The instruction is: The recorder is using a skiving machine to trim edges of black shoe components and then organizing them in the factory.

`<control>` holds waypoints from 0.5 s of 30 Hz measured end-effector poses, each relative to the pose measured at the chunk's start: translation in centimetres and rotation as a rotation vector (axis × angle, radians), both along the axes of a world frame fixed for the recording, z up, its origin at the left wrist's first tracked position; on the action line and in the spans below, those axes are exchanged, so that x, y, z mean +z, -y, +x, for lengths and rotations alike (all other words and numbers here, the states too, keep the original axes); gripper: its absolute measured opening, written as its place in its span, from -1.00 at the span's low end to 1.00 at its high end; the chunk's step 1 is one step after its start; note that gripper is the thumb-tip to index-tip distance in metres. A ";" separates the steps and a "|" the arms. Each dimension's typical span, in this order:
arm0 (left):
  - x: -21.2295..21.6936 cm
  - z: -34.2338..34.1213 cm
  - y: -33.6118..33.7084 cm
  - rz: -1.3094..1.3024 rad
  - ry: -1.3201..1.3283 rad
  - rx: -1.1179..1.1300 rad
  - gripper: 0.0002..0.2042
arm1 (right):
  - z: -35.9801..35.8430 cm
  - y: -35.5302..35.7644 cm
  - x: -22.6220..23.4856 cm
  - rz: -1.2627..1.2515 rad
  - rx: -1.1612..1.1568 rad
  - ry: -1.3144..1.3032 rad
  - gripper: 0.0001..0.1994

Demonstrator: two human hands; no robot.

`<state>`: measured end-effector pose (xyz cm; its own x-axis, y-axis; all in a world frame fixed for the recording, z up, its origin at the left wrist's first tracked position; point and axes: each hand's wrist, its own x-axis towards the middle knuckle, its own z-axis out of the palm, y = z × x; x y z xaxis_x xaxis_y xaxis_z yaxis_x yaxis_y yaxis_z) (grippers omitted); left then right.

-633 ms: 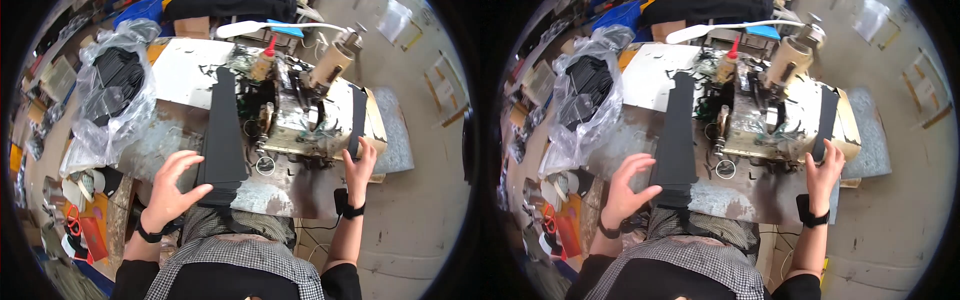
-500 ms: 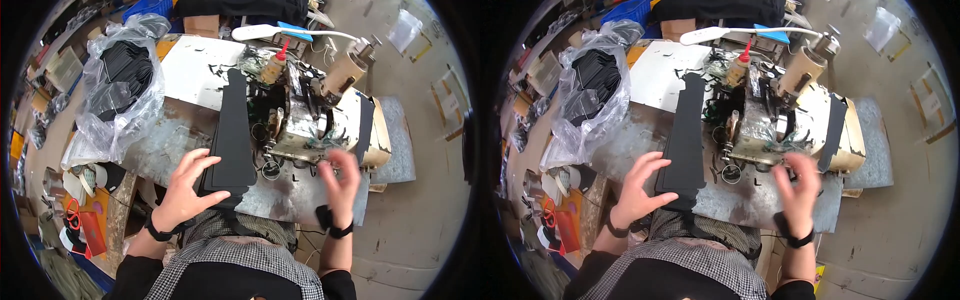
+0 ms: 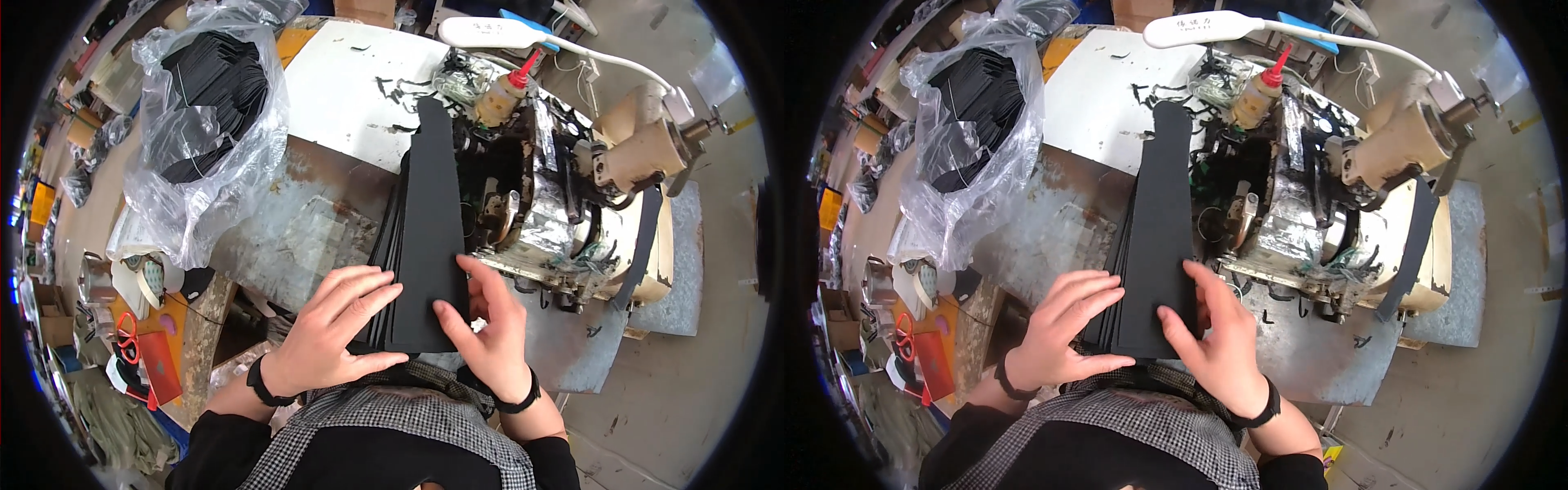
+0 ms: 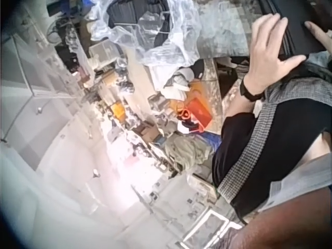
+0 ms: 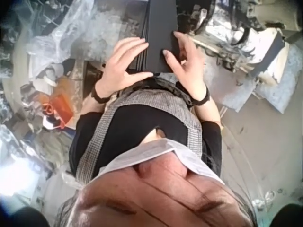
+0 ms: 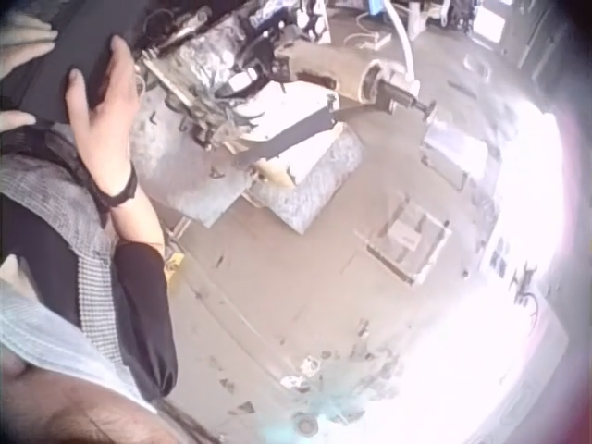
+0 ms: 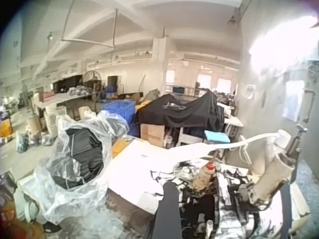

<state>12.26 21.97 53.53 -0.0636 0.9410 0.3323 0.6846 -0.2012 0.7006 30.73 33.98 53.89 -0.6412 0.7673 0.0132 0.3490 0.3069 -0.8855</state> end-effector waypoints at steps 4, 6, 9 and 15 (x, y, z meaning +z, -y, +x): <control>-0.5 -0.7 -0.4 0.062 0.026 -0.019 -0.36 | 0.1 0.6 1.1 0.431 0.169 0.158 -0.26; -0.8 -1.0 -0.4 0.050 0.021 -0.034 -0.36 | 0.1 0.2 1.2 0.547 0.204 0.183 -0.25; -1.1 -1.2 -0.6 0.048 0.031 -0.057 -0.35 | 0.0 0.1 1.6 0.520 0.325 0.238 -0.24; -1.5 -1.4 -0.7 0.100 0.046 -0.066 -0.32 | 0.1 0.9 1.9 0.588 0.354 0.340 -0.33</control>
